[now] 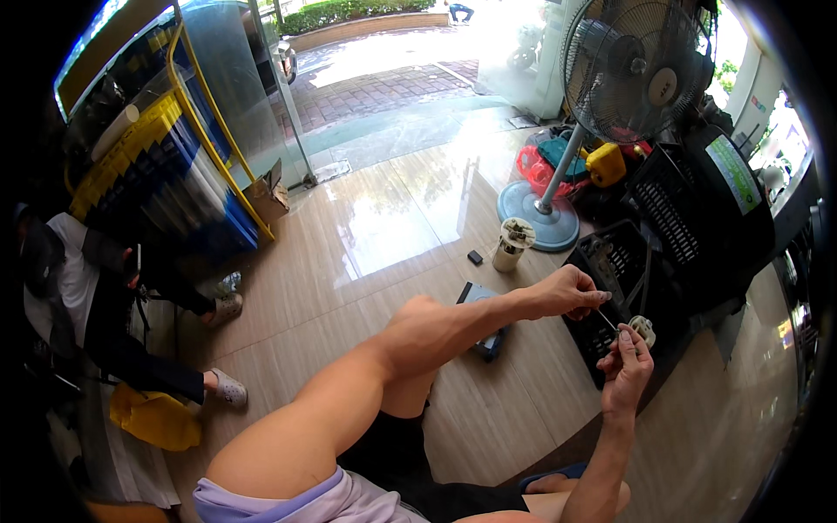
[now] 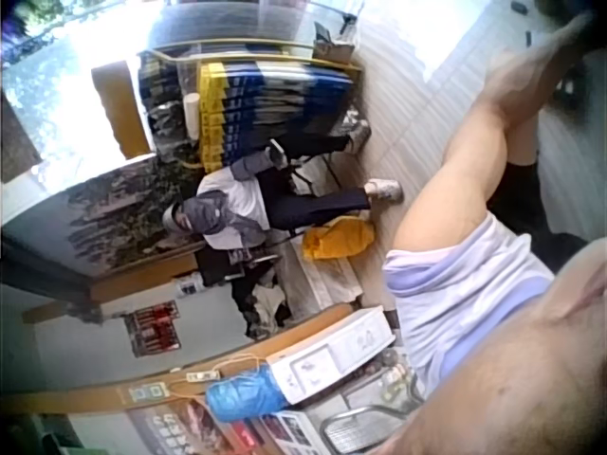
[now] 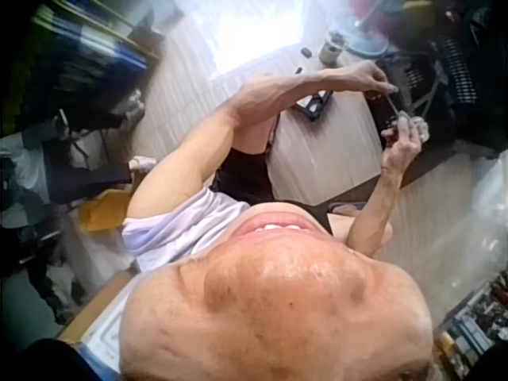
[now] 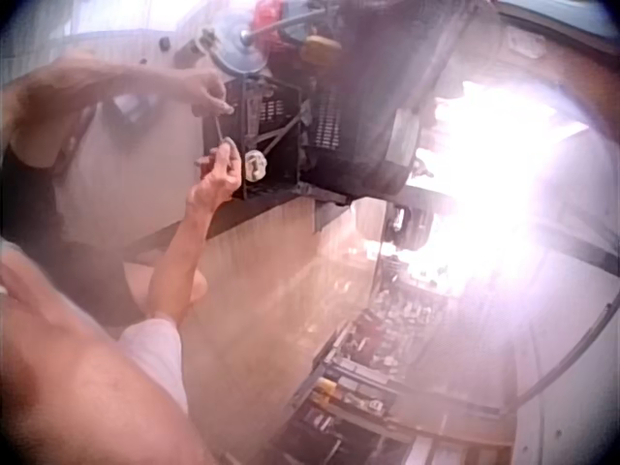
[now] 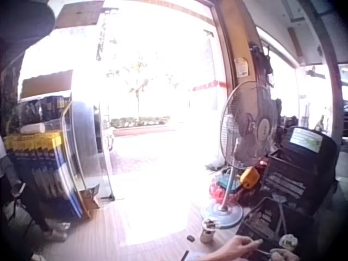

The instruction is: The person works on a black automotive component using a screwdriver, removing and handling small green pieces and a circular white element.

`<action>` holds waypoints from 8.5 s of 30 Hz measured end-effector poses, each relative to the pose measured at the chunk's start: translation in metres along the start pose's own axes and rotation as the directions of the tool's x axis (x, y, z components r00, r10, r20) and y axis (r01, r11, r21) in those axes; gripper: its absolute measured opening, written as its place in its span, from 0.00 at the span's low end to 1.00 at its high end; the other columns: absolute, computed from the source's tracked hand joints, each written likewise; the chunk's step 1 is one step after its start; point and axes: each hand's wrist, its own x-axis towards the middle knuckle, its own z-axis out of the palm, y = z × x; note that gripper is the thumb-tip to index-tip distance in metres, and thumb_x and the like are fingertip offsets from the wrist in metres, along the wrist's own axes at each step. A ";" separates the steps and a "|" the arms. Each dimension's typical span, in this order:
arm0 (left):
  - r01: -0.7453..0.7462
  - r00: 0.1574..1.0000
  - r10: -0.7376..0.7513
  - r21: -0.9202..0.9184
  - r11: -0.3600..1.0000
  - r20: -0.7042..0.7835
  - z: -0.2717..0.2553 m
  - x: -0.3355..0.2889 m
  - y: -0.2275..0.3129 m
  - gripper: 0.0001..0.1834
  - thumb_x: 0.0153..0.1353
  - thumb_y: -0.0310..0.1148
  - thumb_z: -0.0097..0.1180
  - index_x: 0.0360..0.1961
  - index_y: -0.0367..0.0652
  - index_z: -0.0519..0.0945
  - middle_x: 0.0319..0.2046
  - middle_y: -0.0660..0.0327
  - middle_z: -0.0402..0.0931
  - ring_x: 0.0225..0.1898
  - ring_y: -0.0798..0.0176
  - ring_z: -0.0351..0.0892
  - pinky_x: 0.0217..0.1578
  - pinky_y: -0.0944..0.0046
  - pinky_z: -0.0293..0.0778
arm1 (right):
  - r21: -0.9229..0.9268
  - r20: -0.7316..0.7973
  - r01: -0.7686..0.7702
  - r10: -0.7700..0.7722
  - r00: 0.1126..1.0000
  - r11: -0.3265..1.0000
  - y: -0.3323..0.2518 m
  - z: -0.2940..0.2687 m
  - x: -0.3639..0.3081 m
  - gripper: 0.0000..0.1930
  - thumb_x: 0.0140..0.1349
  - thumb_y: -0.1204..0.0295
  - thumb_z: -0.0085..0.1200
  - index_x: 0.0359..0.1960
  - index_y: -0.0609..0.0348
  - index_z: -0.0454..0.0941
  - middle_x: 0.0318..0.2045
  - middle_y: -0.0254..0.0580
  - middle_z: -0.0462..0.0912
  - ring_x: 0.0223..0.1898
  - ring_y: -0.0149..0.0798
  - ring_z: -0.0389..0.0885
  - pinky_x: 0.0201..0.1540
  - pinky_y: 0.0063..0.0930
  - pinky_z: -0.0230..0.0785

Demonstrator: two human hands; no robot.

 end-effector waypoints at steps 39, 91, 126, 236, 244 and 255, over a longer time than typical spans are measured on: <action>0.001 0.999 0.001 0.053 0.999 -0.044 -0.002 0.001 0.000 0.19 0.63 0.43 0.65 0.25 0.37 0.82 0.20 0.65 0.78 0.22 0.73 0.75 0.23 0.72 0.71 | -0.008 -0.035 0.011 -0.011 0.999 1.000 -0.004 0.001 0.003 0.11 0.69 0.69 0.57 0.48 0.61 0.81 0.23 0.30 0.77 0.17 0.22 0.71 0.23 0.18 0.69; -0.005 0.988 0.000 -0.029 1.000 -0.156 0.002 0.009 0.000 0.22 0.69 0.46 0.59 0.27 0.37 0.80 0.21 0.65 0.76 0.22 0.73 0.73 0.24 0.71 0.72 | -0.203 0.083 -0.042 0.059 0.995 0.978 0.003 0.008 0.000 0.14 0.69 0.67 0.56 0.50 0.64 0.80 0.28 0.33 0.79 0.20 0.23 0.73 0.24 0.18 0.71; -0.016 0.986 0.001 -0.089 0.996 -0.169 0.001 0.008 0.001 0.22 0.65 0.49 0.63 0.25 0.40 0.80 0.20 0.66 0.76 0.21 0.74 0.73 0.23 0.74 0.70 | 0.135 0.245 -0.281 0.243 0.939 0.950 0.007 0.010 -0.003 0.15 0.71 0.64 0.54 0.47 0.66 0.79 0.24 0.34 0.78 0.17 0.27 0.75 0.22 0.22 0.73; -0.014 1.000 -0.002 0.604 0.797 0.026 -0.006 -0.067 0.027 0.19 0.69 0.42 0.57 0.30 0.34 0.81 0.20 0.62 0.79 0.24 0.71 0.76 0.26 0.67 0.72 | -0.204 0.245 0.048 0.004 0.970 0.978 -0.009 -0.006 -0.041 0.13 0.70 0.65 0.56 0.44 0.64 0.81 0.23 0.34 0.79 0.17 0.23 0.74 0.20 0.18 0.72; -0.158 0.976 -0.088 0.922 0.352 0.201 -0.032 -0.070 -0.031 0.24 0.62 0.51 0.61 0.26 0.37 0.83 0.23 0.51 0.81 0.26 0.47 0.82 0.29 0.53 0.75 | -0.247 0.038 0.062 -0.054 0.998 0.967 -0.021 -0.033 -0.027 0.13 0.70 0.65 0.56 0.42 0.65 0.81 0.22 0.35 0.79 0.18 0.25 0.74 0.21 0.20 0.70; -0.354 0.914 -0.146 0.919 0.174 0.380 0.009 -0.098 -0.029 0.21 0.64 0.48 0.58 0.25 0.40 0.84 0.23 0.51 0.81 0.30 0.44 0.83 0.31 0.48 0.77 | -0.369 0.036 -0.025 0.041 0.999 0.929 -0.002 -0.009 -0.017 0.14 0.69 0.65 0.56 0.43 0.65 0.81 0.23 0.33 0.78 0.19 0.25 0.73 0.23 0.20 0.69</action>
